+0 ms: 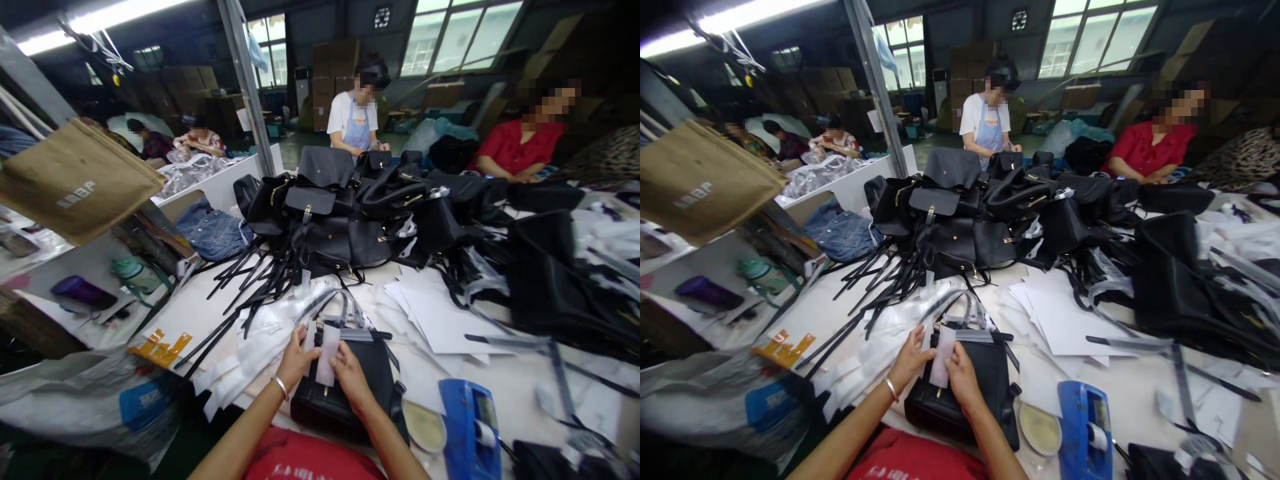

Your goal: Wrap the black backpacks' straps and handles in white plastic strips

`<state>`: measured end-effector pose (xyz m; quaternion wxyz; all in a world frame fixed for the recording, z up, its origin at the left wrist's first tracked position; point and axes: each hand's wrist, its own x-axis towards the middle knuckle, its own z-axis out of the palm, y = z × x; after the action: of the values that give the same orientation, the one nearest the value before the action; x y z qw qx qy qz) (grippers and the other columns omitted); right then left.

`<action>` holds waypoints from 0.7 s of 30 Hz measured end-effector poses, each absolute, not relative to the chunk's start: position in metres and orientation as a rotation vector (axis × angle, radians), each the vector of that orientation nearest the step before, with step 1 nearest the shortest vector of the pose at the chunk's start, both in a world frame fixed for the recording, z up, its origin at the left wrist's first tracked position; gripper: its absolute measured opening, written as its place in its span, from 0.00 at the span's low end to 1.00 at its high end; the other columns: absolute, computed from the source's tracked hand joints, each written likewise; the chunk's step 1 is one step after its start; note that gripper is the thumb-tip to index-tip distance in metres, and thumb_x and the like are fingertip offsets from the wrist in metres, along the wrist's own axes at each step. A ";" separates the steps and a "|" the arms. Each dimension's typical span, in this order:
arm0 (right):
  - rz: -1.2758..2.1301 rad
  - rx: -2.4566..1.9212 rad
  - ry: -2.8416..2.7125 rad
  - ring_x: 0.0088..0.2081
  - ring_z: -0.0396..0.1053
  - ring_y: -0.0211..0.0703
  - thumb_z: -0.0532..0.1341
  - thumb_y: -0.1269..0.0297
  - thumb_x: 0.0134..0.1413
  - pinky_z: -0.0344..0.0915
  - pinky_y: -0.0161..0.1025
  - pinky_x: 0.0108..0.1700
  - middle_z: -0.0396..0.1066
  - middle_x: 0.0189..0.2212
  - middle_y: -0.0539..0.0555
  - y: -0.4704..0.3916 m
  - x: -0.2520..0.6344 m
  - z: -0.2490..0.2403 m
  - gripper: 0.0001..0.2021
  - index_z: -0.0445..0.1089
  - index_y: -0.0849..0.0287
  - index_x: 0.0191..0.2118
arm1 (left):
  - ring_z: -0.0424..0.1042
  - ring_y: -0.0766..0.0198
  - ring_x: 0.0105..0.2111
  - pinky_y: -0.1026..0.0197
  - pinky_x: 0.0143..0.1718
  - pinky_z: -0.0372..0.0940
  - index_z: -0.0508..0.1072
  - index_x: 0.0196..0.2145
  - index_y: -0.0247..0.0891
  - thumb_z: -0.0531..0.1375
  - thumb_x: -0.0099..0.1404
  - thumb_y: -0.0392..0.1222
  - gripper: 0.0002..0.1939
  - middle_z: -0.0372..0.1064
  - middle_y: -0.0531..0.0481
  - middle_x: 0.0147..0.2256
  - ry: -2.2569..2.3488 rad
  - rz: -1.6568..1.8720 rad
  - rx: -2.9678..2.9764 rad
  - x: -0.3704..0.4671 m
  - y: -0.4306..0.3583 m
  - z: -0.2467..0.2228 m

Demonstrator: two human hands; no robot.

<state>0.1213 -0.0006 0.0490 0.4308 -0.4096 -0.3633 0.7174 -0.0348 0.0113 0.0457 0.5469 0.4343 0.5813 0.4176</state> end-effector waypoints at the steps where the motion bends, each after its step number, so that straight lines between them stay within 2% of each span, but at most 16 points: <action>1: 1.796 -1.015 -0.922 0.38 0.72 0.48 0.59 0.60 0.47 0.68 0.43 0.38 0.73 0.38 0.54 0.000 0.123 0.049 0.20 0.63 0.56 0.48 | 0.72 0.54 0.42 0.52 0.45 0.66 0.63 0.51 0.34 0.65 0.52 0.45 0.30 0.69 0.37 0.47 1.297 0.938 0.956 -0.037 0.014 0.044; 3: 1.775 -1.002 -0.966 0.38 0.71 0.48 0.60 0.60 0.47 0.67 0.44 0.41 0.73 0.37 0.54 0.003 0.125 0.050 0.17 0.65 0.57 0.45 | 0.73 0.54 0.38 0.53 0.42 0.67 0.68 0.45 0.32 0.66 0.50 0.46 0.26 0.73 0.40 0.41 1.195 0.857 0.903 -0.042 0.020 0.044; 6: 1.675 -1.019 -0.973 0.41 0.70 0.49 0.60 0.57 0.49 0.66 0.46 0.44 0.72 0.40 0.57 0.008 0.125 0.056 0.19 0.65 0.58 0.46 | 0.73 0.56 0.36 0.55 0.40 0.67 0.71 0.41 0.32 0.67 0.49 0.44 0.22 0.75 0.44 0.38 1.180 0.847 0.978 -0.047 0.027 0.051; 9: 1.547 -1.135 -1.007 0.42 0.70 0.48 0.61 0.55 0.49 0.65 0.47 0.45 0.71 0.43 0.57 0.016 0.116 0.063 0.24 0.61 0.56 0.52 | 0.73 0.57 0.37 0.56 0.41 0.66 0.71 0.44 0.34 0.65 0.50 0.40 0.22 0.75 0.46 0.39 1.109 0.846 1.088 -0.048 0.032 0.058; 13: 1.262 -1.351 -1.153 0.45 0.68 0.46 0.62 0.60 0.47 0.62 0.45 0.51 0.69 0.47 0.54 0.027 0.099 0.069 0.28 0.59 0.54 0.56 | 0.72 0.57 0.41 0.56 0.45 0.65 0.70 0.47 0.34 0.64 0.51 0.38 0.23 0.74 0.46 0.42 0.989 0.824 1.153 -0.049 0.039 0.054; 16: 1.179 -1.378 -1.184 0.46 0.68 0.45 0.61 0.61 0.49 0.61 0.43 0.51 0.68 0.49 0.52 0.030 0.090 0.073 0.25 0.61 0.53 0.55 | 0.72 0.56 0.41 0.55 0.46 0.65 0.71 0.46 0.34 0.65 0.50 0.38 0.24 0.74 0.45 0.43 0.932 0.796 1.108 -0.053 0.045 0.047; 21: 1.250 -1.415 -1.151 0.42 0.70 0.47 0.61 0.58 0.50 0.64 0.42 0.46 0.73 0.41 0.52 0.032 0.088 0.075 0.19 0.67 0.55 0.48 | 0.70 0.53 0.46 0.53 0.47 0.64 0.69 0.49 0.34 0.64 0.54 0.45 0.26 0.70 0.42 0.48 0.801 0.738 0.953 -0.062 0.044 0.047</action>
<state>0.0876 0.0317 0.0746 0.4487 -0.5719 -0.4650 0.5053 -0.0616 0.0443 0.0466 0.7494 0.4362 0.3665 0.3374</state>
